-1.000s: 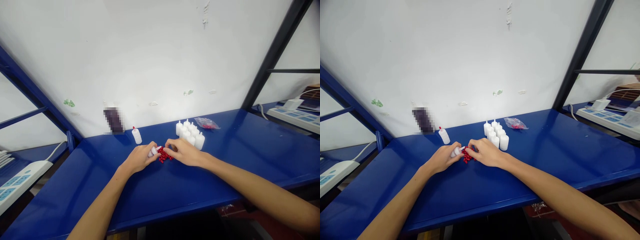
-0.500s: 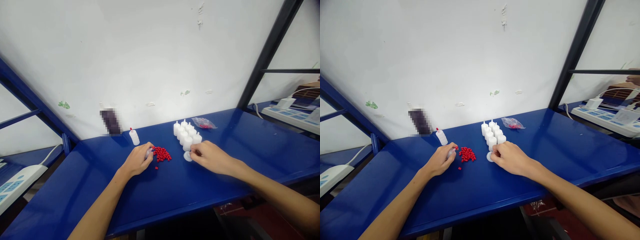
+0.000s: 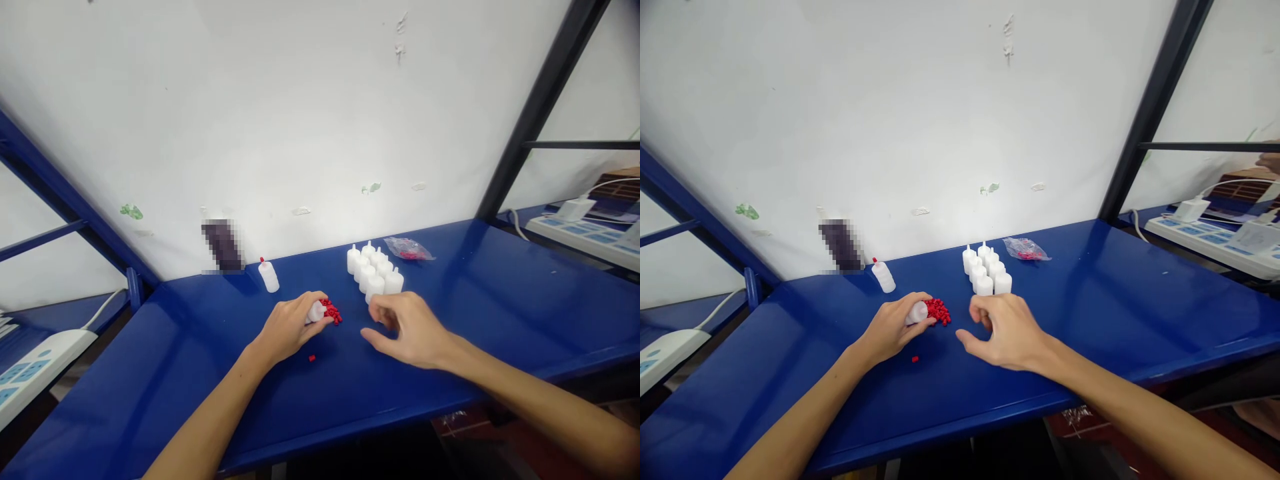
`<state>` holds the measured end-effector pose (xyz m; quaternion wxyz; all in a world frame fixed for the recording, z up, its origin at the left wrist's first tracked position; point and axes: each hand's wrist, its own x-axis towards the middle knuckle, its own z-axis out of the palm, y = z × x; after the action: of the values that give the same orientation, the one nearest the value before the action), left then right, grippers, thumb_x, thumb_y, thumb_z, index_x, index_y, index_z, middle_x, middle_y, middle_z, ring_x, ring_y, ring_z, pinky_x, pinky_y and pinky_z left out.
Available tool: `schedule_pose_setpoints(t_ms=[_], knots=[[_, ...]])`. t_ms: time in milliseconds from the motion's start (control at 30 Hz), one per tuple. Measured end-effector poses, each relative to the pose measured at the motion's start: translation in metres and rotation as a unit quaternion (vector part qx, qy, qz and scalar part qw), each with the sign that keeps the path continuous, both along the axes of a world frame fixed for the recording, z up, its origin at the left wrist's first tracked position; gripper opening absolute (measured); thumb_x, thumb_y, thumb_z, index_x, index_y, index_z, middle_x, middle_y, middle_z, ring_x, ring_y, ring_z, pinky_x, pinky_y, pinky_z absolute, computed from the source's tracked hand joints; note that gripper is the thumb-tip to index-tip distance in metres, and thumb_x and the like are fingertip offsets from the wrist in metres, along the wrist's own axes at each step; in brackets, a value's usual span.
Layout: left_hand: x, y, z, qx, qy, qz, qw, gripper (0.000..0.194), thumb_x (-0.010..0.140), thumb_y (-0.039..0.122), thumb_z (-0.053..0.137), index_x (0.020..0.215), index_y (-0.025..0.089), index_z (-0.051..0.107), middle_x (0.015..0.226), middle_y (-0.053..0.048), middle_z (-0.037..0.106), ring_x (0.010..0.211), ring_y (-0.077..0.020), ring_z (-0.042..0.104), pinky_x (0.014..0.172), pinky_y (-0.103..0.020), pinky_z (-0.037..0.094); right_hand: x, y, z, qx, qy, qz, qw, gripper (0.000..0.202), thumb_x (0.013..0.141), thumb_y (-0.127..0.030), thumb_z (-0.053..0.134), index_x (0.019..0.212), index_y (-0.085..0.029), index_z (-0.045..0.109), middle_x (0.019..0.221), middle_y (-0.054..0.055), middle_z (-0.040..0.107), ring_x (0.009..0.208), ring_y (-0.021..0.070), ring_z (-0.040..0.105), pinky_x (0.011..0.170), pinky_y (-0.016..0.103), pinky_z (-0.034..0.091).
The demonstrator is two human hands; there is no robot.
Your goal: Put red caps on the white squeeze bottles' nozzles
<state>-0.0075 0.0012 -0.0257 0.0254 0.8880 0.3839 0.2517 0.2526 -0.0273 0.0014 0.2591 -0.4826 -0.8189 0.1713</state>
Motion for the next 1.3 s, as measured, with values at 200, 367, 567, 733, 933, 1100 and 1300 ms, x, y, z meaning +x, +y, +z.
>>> schedule_pose_setpoints(t_ms=[200,367,567,733,933,1100,1300], knots=[[0.003,-0.004,0.000,0.055,0.016,-0.057,0.997,0.022,0.098,0.039,0.050,0.105,0.019,0.053,0.085,-0.001,0.065,0.066,-0.0136,0.060,0.058,-0.024,0.040,-0.044,0.010,-0.001,0.003,0.003,0.118,0.993,0.031,0.103,-0.040,0.037,0.087,-0.019,0.054,0.071,0.000,0.061,0.060,0.0127,0.052,0.056,0.025,0.032],[0.004,-0.006,0.010,-0.099,-0.060,-0.063,0.991,0.021,0.095,0.036,0.051,0.083,0.019,0.050,0.072,0.003,0.052,0.061,-0.0106,0.047,0.057,-0.023,0.036,-0.051,0.023,-0.009,0.090,0.030,0.190,0.977,0.031,0.105,-0.029,0.034,0.081,-0.018,0.051,0.076,0.001,0.059,0.063,0.0129,0.050,0.061,0.027,0.034],[0.006,-0.019,0.037,-0.547,-0.204,-0.177,0.792,0.038,0.092,0.051,0.051,0.076,0.017,0.049,0.059,0.004,0.046,0.045,-0.0071,0.042,0.042,-0.019,0.034,-0.049,0.016,-0.013,0.251,0.125,0.299,0.912,0.035,0.105,-0.024,0.030,0.074,-0.019,0.046,0.065,0.000,0.048,0.057,0.0127,0.040,0.055,0.026,0.033],[0.004,-0.018,0.052,-0.629,-0.156,-0.197,0.736,0.037,0.086,0.048,0.062,0.071,0.016,0.050,0.057,0.005,0.047,0.043,-0.0057,0.040,0.039,-0.018,0.035,-0.057,0.013,-0.014,0.423,0.094,0.297,0.851,0.038,0.103,-0.021,0.030,0.068,-0.021,0.043,0.059,-0.001,0.041,0.055,0.0147,0.034,0.053,0.029,0.030],[-0.001,-0.016,0.069,-0.544,-0.100,-0.210,0.806,0.039,0.088,0.048,0.058,0.067,0.017,0.048,0.056,0.005,0.044,0.044,-0.0063,0.038,0.040,-0.019,0.032,-0.062,0.002,-0.014,0.284,0.186,0.274,0.900,0.036,0.104,-0.025,0.033,0.069,-0.021,0.038,0.061,-0.002,0.039,0.054,0.0127,0.035,0.051,0.027,0.029],[-0.050,-0.011,0.083,-0.350,-0.190,-0.018,0.917,0.040,0.095,0.049,0.047,0.070,0.018,0.046,0.057,0.006,0.042,0.046,-0.0063,0.036,0.043,-0.019,0.032,-0.043,-0.002,-0.014,0.020,0.332,0.124,0.935,0.040,0.106,-0.034,0.024,0.069,-0.022,0.030,0.060,-0.006,0.029,0.051,0.0105,0.031,0.049,0.024,0.030],[-0.065,-0.004,0.068,-0.300,-0.122,0.066,0.944,0.041,0.095,0.050,0.047,0.070,0.018,0.046,0.059,0.004,0.045,0.051,-0.0085,0.040,0.048,-0.020,0.034,-0.028,-0.008,-0.019,0.070,-0.071,0.274,0.956,0.019,0.102,-0.024,0.043,0.107,-0.019,0.060,0.090,0.003,0.061,0.073,0.0146,0.054,0.068,0.028,0.041]])
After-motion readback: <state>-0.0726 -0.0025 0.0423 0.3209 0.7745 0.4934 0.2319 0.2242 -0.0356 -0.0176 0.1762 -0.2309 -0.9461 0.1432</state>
